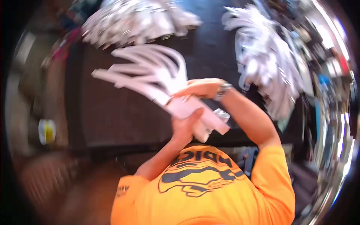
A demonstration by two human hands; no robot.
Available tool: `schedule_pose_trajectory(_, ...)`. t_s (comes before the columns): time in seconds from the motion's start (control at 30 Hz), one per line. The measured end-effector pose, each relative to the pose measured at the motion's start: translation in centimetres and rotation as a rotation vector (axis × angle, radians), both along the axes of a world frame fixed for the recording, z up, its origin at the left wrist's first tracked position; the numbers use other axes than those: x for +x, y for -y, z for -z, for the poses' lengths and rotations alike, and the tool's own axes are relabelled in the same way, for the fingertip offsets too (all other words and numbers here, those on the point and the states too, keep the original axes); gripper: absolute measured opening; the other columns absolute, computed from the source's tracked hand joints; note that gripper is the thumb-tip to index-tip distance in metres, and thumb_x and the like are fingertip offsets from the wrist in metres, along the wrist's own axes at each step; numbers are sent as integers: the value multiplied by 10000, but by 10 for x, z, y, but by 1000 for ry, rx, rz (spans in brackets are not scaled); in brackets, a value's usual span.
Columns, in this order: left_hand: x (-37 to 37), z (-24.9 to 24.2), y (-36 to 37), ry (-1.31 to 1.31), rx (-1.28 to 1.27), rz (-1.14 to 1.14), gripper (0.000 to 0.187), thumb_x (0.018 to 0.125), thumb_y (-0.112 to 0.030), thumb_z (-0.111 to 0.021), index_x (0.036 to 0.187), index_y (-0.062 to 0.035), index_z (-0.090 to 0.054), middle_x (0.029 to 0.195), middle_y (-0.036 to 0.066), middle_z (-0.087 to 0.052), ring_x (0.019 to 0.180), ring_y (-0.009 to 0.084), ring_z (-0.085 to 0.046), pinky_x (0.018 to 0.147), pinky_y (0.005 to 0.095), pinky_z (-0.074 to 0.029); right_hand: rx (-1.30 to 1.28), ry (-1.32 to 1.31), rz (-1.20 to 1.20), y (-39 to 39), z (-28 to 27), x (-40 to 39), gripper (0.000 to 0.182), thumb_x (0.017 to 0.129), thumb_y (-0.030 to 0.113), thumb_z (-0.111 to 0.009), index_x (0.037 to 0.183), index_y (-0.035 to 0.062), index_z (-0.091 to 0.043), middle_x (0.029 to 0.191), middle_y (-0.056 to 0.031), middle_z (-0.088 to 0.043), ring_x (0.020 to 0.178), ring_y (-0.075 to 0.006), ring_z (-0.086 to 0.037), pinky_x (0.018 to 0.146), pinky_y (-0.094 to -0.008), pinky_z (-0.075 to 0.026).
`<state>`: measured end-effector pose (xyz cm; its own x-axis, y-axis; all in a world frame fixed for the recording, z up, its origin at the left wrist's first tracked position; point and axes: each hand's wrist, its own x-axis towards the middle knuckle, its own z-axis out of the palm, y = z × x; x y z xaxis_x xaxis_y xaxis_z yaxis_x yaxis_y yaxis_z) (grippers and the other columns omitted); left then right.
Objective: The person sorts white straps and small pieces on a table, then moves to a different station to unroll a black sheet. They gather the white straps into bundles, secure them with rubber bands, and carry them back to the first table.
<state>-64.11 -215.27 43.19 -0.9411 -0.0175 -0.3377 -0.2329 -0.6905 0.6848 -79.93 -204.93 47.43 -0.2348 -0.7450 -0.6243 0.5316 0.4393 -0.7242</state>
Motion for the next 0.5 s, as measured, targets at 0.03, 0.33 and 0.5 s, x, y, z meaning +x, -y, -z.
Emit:
schedule_pose_trajectory(0.03, 8, -4, -4, 31, -33, 56, 474, 849, -108, -815, 1238, 21, -577, 1094, 83, -660, 1002, 179, -661, 868, 344, -552, -98, -71, -21, -6, 19, 6, 420, 959, 323, -707, 1263, 34, -715, 1265, -35, -692, 1012, -114, -652, 878, -271, -510)
schedule_pose_trajectory(0.33, 17, -49, 2, -364, -396, 401, 646, 751, -51, -811, 1301, -20, -474, 1157, 72, -585, 1067, 158, -605, 863, 328, -542, -741, 187, 398, -45, -20, 77, 586, 896, 218, -716, 1391, -46, -547, 1302, -229, -666, 1197, -291, -658, 1061, -400, -480)
schedule_pose_trajectory(0.5, 20, -122, -32, -423, -349, 917, 635, 741, -25, -839, 1288, 3, -516, 1122, 54, -618, 1055, 154, -607, 870, 321, -544, -1146, 240, 826, -115, -72, 137, 799, 794, 292, -782, 1430, -56, -446, 1121, -291, -664, 999, -381, -677, 1016, -484, -471)
